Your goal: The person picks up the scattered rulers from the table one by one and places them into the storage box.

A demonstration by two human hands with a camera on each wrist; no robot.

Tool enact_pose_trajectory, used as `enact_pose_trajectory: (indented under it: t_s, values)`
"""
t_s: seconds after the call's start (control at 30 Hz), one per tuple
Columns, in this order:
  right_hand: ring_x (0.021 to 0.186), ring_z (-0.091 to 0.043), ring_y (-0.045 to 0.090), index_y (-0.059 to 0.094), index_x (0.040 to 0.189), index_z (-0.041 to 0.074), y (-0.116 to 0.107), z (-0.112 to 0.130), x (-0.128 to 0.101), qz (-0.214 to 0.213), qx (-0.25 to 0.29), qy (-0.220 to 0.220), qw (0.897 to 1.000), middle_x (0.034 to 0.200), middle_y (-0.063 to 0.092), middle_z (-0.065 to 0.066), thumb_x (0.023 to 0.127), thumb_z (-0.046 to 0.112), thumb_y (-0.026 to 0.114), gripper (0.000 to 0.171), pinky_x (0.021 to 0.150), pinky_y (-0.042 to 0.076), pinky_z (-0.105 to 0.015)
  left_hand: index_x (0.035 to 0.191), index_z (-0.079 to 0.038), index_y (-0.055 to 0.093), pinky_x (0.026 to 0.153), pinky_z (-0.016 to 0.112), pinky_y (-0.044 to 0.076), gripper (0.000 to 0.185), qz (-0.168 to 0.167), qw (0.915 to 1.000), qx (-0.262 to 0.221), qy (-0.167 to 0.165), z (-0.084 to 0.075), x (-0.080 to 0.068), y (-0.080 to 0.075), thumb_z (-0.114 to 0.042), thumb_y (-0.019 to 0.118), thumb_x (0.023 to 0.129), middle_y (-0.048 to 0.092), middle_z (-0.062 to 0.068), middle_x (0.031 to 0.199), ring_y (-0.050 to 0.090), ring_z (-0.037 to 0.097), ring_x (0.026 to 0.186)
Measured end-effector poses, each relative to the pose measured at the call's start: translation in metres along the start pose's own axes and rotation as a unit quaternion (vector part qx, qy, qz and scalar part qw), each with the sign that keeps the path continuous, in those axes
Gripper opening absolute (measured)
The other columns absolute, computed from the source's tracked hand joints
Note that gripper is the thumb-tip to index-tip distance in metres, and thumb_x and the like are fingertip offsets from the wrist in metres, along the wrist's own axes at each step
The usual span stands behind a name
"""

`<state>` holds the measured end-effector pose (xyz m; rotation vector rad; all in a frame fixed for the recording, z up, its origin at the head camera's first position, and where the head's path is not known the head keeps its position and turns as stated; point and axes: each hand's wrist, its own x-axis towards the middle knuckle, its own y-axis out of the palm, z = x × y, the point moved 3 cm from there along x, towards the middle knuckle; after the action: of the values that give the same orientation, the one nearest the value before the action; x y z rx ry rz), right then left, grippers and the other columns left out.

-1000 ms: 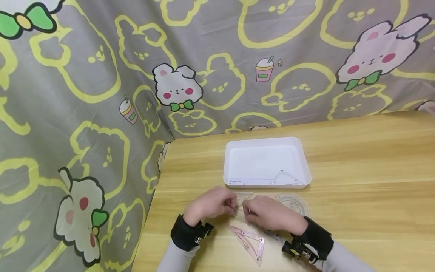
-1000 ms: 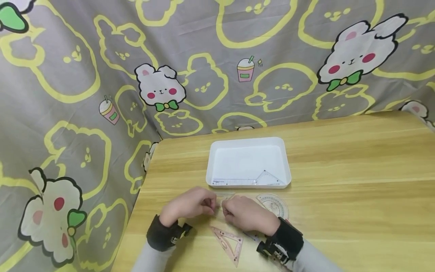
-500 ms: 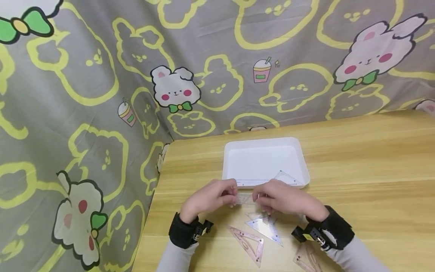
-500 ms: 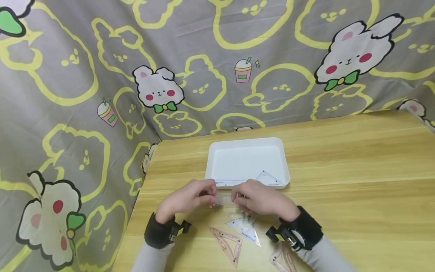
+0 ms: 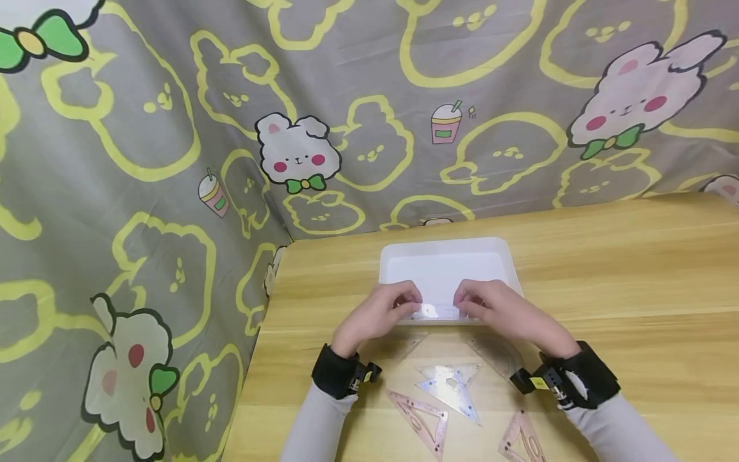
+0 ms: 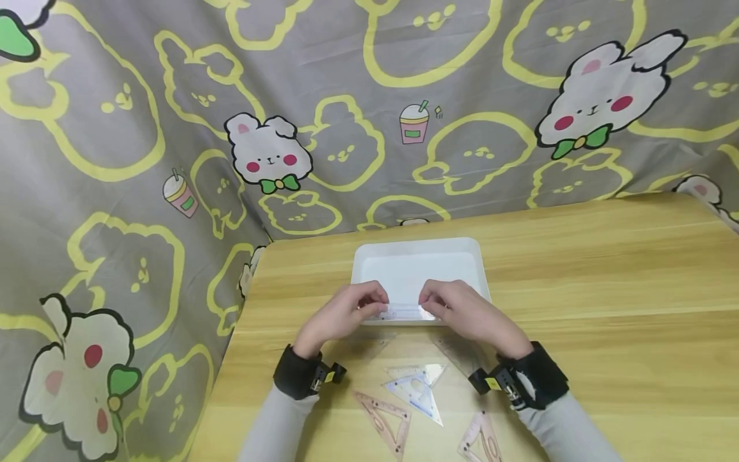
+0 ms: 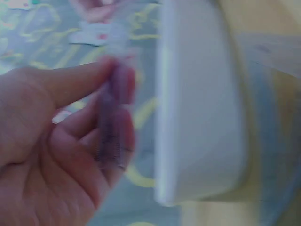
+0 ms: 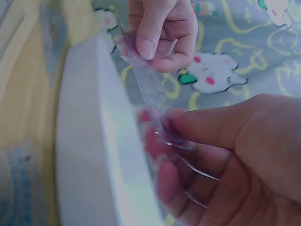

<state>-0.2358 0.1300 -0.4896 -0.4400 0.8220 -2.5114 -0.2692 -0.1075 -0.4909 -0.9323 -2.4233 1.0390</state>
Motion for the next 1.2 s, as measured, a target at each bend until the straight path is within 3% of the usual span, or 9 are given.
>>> enact_pose_trajectory:
  t_s: [0.23, 0.53, 0.77, 1.0, 1.2]
  values:
    - [0.086, -0.014, 0.065, 0.076, 0.097, 0.006, 0.008, -0.025, 0.005, -0.073, -0.034, 0.03, 0.996, 0.093, 0.074, -0.001, 0.097, 0.002, 0.071, 0.007, 0.079, 0.054, -0.034, 0.104, -0.012, 0.072, 0.082, 0.023, 0.052, 0.007, -0.053, 0.9974, 0.049, -0.005, 0.015, 0.011, 0.015, -0.015, 0.066, 0.104, 0.072, -0.003, 0.096, 0.062, 0.008, 0.088]
    - [0.084, -0.015, 0.068, 0.079, 0.092, 0.01, 0.031, -0.038, 0.004, -0.077, -0.087, 0.037, 0.992, 0.088, 0.074, 0.002, 0.092, -0.001, 0.074, 0.012, 0.079, 0.056, -0.04, 0.093, -0.013, 0.072, 0.079, 0.022, 0.048, 0.01, -0.024, 0.9902, 0.135, -0.025, 0.024, 0.01, 0.032, -0.01, 0.069, 0.102, 0.066, -0.005, 0.086, 0.058, 0.008, 0.082]
    - [0.085, -0.018, 0.068, 0.079, 0.095, 0.01, 0.032, -0.041, 0.002, -0.074, -0.093, 0.066, 0.991, 0.089, 0.076, 0.0, 0.093, 0.001, 0.073, 0.012, 0.078, 0.055, -0.042, 0.089, -0.014, 0.071, 0.076, 0.022, 0.044, 0.013, -0.015, 0.9845, 0.173, -0.024, 0.022, 0.012, 0.035, -0.012, 0.069, 0.102, 0.059, -0.006, 0.08, 0.053, 0.011, 0.078]
    - [0.087, -0.024, 0.072, 0.078, 0.105, 0.007, 0.031, -0.043, 0.006, -0.092, -0.09, 0.064, 0.99, 0.093, 0.078, -0.006, 0.092, 0.0, 0.074, 0.016, 0.08, 0.059, -0.048, 0.093, -0.013, 0.076, 0.088, 0.026, 0.048, 0.011, -0.022, 0.974, 0.222, -0.041, 0.022, 0.011, 0.032, -0.014, 0.069, 0.102, 0.068, 0.001, 0.099, 0.058, 0.017, 0.094]
    - [0.086, -0.025, 0.072, 0.077, 0.112, 0.004, 0.026, -0.04, 0.014, -0.095, -0.098, 0.046, 0.99, 0.093, 0.077, -0.008, 0.093, 0.0, 0.073, 0.02, 0.078, 0.059, -0.046, 0.104, -0.009, 0.077, 0.091, 0.029, 0.051, 0.013, -0.021, 0.9704, 0.236, -0.049, 0.018, 0.013, 0.024, -0.016, 0.067, 0.103, 0.071, 0.004, 0.106, 0.062, 0.02, 0.099]
